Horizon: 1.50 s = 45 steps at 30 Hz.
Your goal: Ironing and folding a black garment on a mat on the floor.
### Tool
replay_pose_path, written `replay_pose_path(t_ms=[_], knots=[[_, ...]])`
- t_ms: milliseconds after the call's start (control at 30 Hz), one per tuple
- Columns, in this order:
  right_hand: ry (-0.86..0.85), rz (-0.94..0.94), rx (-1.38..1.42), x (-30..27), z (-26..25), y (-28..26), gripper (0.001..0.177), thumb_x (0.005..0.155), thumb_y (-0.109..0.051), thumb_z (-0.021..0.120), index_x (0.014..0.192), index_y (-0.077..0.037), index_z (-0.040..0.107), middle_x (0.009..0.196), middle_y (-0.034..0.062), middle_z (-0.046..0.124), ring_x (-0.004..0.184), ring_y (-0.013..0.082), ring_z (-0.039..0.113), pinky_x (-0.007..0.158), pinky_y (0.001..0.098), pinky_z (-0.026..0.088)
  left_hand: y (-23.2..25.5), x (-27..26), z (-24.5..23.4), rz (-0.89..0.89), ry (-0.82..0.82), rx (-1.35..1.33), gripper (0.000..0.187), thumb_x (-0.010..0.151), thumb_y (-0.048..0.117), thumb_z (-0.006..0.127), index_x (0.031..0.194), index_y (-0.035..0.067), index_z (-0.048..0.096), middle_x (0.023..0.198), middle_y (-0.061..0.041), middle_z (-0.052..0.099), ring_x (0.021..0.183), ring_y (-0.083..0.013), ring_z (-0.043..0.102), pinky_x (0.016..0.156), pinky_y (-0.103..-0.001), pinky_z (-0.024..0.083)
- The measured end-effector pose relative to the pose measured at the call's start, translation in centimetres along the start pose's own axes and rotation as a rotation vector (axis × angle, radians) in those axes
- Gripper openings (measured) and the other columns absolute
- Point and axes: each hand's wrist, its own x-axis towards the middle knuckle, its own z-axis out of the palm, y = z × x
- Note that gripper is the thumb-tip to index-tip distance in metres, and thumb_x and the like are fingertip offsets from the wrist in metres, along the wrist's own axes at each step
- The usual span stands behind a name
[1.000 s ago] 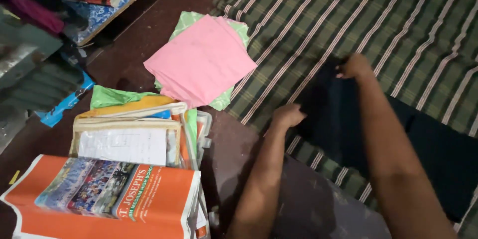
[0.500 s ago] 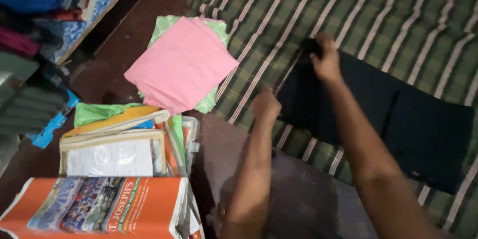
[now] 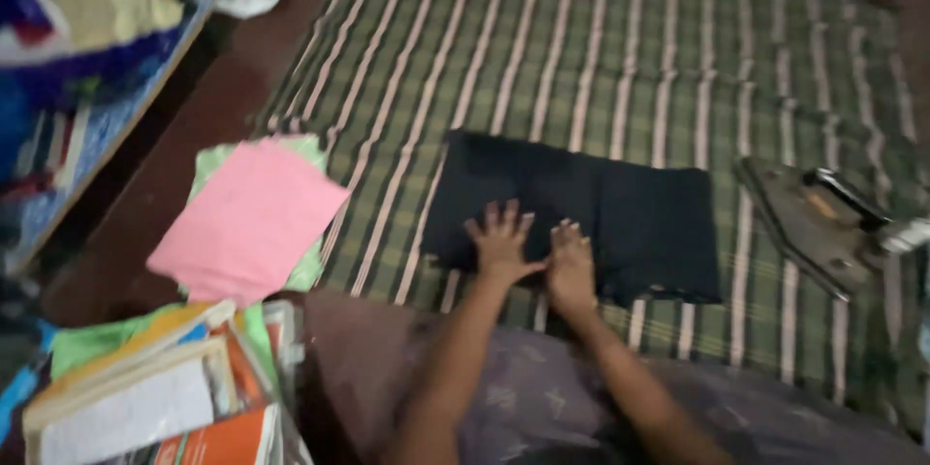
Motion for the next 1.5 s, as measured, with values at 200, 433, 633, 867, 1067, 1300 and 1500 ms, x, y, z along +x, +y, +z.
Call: replay_pose_path(t_ms=[200,433,633,867,1067,1300,1500], knots=[[-0.485,-0.480,0.542,-1.7,-4.8,-1.5,0.075,0.087,-0.012,0.074,0.149,0.015,0.042,0.153,0.0404,0.036,0.143,0.0590,0.032,0.113,0.0698,0.030,-0.3,-3.3,-3.3,-0.331,-0.364,0.075,0.121,0.077,0.085,0.057,0.166,0.034,-0.007,0.172,-0.005,-0.026,0.155,-0.0511,-0.013,0.110,-0.082,0.014],[-0.205,0.232,0.922,0.8,-14.5,6.2,0.021,0.093,-0.002,0.061,0.106,-0.003,0.077,0.102,0.0138,0.080,0.090,0.0253,0.077,0.081,0.0368,0.062,0.7,-2.8,1.4,-0.300,-0.135,0.186,0.079,0.091,0.061,0.061,0.153,0.022,0.033,0.167,-0.019,0.013,0.149,-0.0522,0.017,0.113,-0.077,0.021],[-0.045,0.425,0.026,-0.7,-17.9,15.4,0.036,0.084,-0.032,0.075,0.120,-0.026,0.073,0.137,0.0154,0.062,0.127,0.0387,0.055,0.105,0.0517,0.048,10.7,3.1,1.3,-0.134,0.179,-0.563,0.036,0.090,0.043,0.070,0.118,0.021,0.074,0.130,-0.014,0.066,0.115,-0.0354,0.066,0.098,-0.044,0.053],[-0.230,0.717,0.041,-0.8,-19.0,12.9,0.056,0.083,-0.044,0.078,0.136,-0.044,0.060,0.152,0.0207,0.039,0.136,0.0445,0.044,0.101,0.0516,0.049,14.3,9.8,5.7,-0.173,0.209,-0.697,0.064,0.080,0.041,0.085,0.136,0.021,0.063,0.133,-0.017,0.065,0.121,-0.0349,0.064,0.102,-0.042,0.052],[-0.376,0.845,0.024,0.3,-18.6,11.9,0.067,0.084,-0.041,0.079,0.146,-0.043,0.054,0.160,0.0183,0.033,0.136,0.0405,0.048,0.107,0.0517,0.048,16.5,5.0,-4.4,0.131,0.277,-0.493,0.082,0.078,0.015,0.083,0.152,0.018,0.049,0.152,-0.011,0.050,0.121,-0.0381,0.062,0.099,-0.043,0.052],[-0.481,0.806,-0.106,1.2,-18.2,10.7,0.065,0.087,-0.039,0.069,0.149,-0.028,0.051,0.168,0.0220,0.006,0.150,0.0455,0.020,0.118,0.0634,0.019,18.2,3.9,-3.2,-0.069,0.255,-0.333,0.078,0.082,0.002,0.069,0.155,0.013,0.043,0.158,-0.009,0.040,0.125,-0.0376,0.060,0.101,-0.043,0.052],[0.035,0.357,0.011,3.5,-18.9,12.3,0.054,0.090,-0.025,0.059,0.142,-0.013,0.061,0.164,0.0054,0.036,0.156,0.0327,0.025,0.125,0.0610,0.014,24.6,5.7,-2.8,0.092,0.422,-0.112,0.061,0.094,0.021,0.059,0.153,0.011,0.045,0.166,-0.010,0.032,0.151,-0.0337,0.034,0.116,-0.059,0.030]])
